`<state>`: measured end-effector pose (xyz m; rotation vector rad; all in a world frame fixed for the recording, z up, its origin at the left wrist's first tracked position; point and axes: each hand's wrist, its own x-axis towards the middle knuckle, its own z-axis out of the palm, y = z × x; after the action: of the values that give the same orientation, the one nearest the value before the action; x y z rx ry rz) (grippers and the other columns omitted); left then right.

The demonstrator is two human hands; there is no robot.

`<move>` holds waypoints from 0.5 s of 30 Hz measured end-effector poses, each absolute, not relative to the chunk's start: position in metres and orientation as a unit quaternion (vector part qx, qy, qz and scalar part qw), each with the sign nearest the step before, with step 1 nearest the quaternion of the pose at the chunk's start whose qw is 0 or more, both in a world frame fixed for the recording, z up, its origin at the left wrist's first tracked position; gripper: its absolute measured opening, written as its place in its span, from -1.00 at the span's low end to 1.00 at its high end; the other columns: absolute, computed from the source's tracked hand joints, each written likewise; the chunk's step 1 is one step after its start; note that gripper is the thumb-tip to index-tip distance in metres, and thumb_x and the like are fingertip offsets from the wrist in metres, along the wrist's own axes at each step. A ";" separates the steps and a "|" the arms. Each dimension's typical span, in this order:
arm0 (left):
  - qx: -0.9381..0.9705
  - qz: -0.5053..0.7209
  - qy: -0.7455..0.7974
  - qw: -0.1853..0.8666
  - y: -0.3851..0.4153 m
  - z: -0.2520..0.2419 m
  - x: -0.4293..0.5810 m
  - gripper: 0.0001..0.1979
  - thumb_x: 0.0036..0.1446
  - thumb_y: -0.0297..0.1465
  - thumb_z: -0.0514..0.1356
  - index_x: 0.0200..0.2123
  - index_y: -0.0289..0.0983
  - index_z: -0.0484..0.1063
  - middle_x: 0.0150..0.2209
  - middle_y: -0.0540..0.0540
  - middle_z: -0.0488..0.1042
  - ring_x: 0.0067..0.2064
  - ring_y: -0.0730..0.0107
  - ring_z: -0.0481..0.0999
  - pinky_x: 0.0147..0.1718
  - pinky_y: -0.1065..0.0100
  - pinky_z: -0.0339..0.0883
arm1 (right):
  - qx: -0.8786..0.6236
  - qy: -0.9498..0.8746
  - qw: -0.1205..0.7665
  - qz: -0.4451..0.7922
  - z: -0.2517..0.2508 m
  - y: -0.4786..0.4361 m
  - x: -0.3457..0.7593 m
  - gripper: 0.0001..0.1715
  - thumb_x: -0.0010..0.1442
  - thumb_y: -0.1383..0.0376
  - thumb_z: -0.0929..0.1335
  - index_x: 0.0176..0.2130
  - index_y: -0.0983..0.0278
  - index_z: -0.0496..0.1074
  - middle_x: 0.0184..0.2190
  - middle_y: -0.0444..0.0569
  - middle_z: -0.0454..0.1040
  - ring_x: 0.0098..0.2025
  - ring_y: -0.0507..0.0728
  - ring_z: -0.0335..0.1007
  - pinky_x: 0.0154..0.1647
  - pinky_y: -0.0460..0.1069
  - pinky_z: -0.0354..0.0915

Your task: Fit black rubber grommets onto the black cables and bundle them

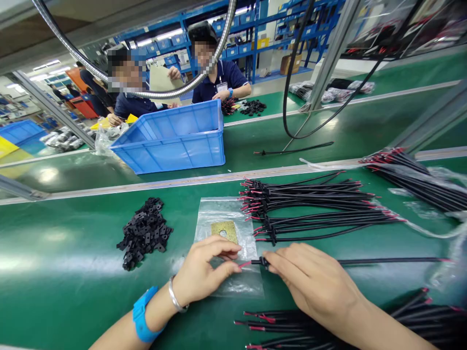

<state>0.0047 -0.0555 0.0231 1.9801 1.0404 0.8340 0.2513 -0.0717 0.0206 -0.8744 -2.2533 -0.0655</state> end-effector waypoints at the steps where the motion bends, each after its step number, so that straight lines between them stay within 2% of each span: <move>1: 0.778 0.322 0.416 0.343 -0.053 0.025 0.001 -0.79 0.11 -0.40 0.29 -0.14 -0.24 0.52 -0.26 -0.11 0.56 -0.25 0.37 0.56 -0.22 0.36 0.47 | -0.344 -0.868 0.355 -0.049 0.021 -0.066 0.256 -0.72 0.27 0.52 0.21 -0.10 0.36 0.42 -0.37 0.00 0.51 -0.36 0.09 0.35 -0.31 0.00 0.24; 4: 0.793 0.307 0.450 0.271 -0.043 0.033 -0.014 -0.86 0.17 -0.38 0.23 -0.19 -0.23 0.52 -0.25 -0.09 0.55 -0.22 0.36 0.54 -0.20 0.35 0.43 | -0.394 -0.845 0.349 -0.094 0.014 -0.045 0.274 -0.68 0.27 0.53 0.20 -0.07 0.35 0.43 -0.29 0.03 0.54 -0.27 0.11 0.38 -0.24 0.03 0.25; 8: 0.801 0.221 0.526 0.180 -0.025 0.045 -0.045 -0.76 0.21 -0.25 0.16 -0.13 -0.23 0.50 -0.16 -0.13 0.53 -0.21 0.31 0.53 -0.19 0.30 0.43 | -0.464 -0.829 0.293 -0.108 -0.006 -0.021 0.287 -0.75 0.29 0.43 0.26 -0.13 0.28 0.50 -0.35 -0.04 0.55 -0.32 0.11 0.32 -0.27 0.01 0.24; 11: 0.796 0.123 0.586 0.084 -0.010 0.048 -0.078 -0.67 0.21 -0.19 0.13 -0.06 -0.24 0.48 -0.09 -0.17 0.52 -0.11 0.16 0.52 -0.09 0.17 0.40 | -0.470 -0.832 0.270 -0.116 -0.016 -0.016 0.287 -0.67 0.30 0.46 0.21 -0.13 0.28 0.52 -0.30 -0.03 0.56 -0.35 0.09 0.30 -0.29 -0.02 0.28; 15: 0.784 0.012 0.621 -0.001 0.007 0.043 -0.117 -0.64 0.13 -0.26 0.19 -0.04 -0.30 0.51 -0.05 -0.26 0.53 0.01 -0.02 0.47 0.06 0.06 0.29 | -0.474 -0.830 0.265 -0.125 -0.020 -0.018 0.282 -0.57 0.28 0.51 0.15 -0.09 0.30 0.51 -0.20 0.02 0.55 -0.30 0.10 0.36 -0.23 -0.01 0.33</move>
<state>-0.1174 0.0071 0.0428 2.4650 1.9518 0.0362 0.2821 -0.0180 -0.0200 -1.2813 -2.2438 -0.3385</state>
